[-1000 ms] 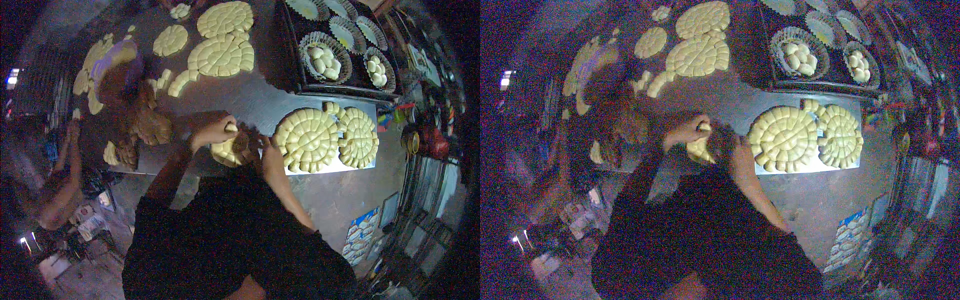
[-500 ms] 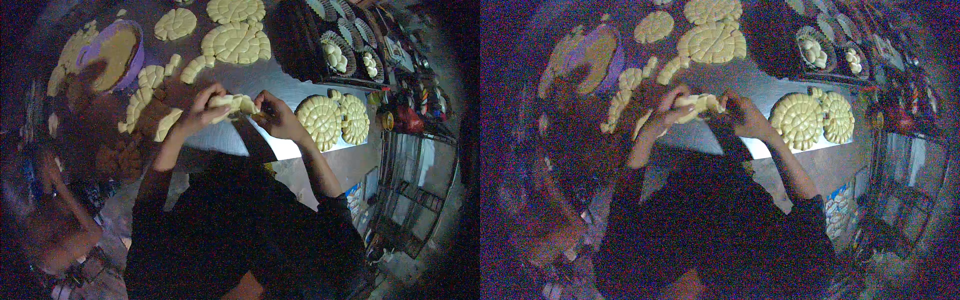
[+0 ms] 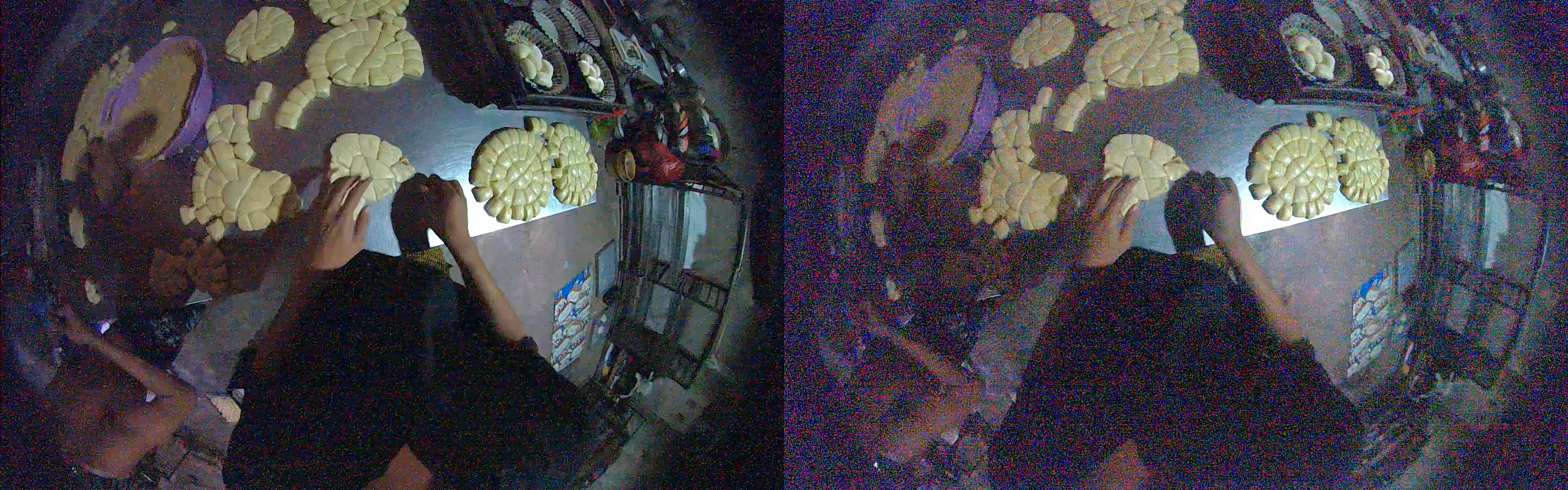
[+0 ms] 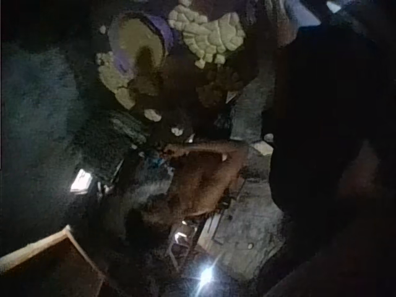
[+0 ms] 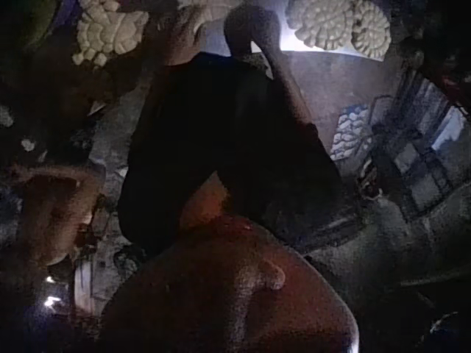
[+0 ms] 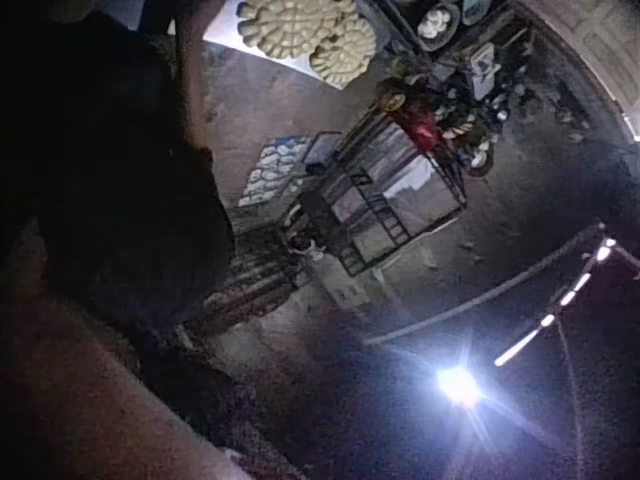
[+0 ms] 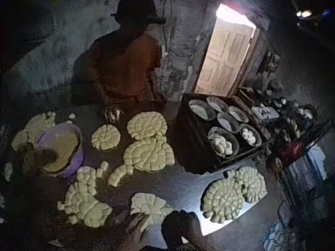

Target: The person rolls small balls of dough by hand, places them into paper liners on a baking tray, and arranges larger segmented dough circles on another tray.

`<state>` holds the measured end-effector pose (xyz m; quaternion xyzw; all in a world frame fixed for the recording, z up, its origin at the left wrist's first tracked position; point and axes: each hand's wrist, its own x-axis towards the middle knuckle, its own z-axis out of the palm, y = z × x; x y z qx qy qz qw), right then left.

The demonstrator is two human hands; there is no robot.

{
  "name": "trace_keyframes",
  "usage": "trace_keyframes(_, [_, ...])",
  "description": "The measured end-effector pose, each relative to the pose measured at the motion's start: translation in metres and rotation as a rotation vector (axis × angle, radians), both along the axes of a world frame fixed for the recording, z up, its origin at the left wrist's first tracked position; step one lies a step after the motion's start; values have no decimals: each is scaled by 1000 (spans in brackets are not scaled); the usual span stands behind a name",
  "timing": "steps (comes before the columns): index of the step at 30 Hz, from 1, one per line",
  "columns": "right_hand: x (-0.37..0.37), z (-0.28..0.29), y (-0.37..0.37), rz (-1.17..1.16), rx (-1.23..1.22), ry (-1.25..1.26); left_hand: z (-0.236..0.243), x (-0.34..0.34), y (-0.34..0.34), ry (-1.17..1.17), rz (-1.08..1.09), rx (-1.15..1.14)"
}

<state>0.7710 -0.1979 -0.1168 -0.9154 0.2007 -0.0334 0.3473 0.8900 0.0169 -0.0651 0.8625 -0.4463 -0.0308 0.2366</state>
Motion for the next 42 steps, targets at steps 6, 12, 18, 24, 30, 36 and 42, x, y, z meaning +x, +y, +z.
trace_keyframes(6, [36,-20,4,-408,1124,-262,-39,-16,-74,200,41,-204])
trace_keyframes(12, [-34,60,-108,-388,1495,-643,-38,-39,-98,-37,160,39])
trace_keyframes(18, [-34,129,-93,236,411,-409,70,-108,-140,808,254,-766])
trace_keyframes(24, [5,149,-45,268,738,-467,74,-110,-104,231,557,-947])
trace_keyframes(30, [32,181,63,585,1230,-110,42,-47,-4,-472,-291,-777])
trace_keyframes(36, [97,178,158,862,1035,-8,25,-41,47,21,541,-1212])
trace_keyframes(42, [238,150,212,932,496,-27,0,-3,94,834,942,-1560])
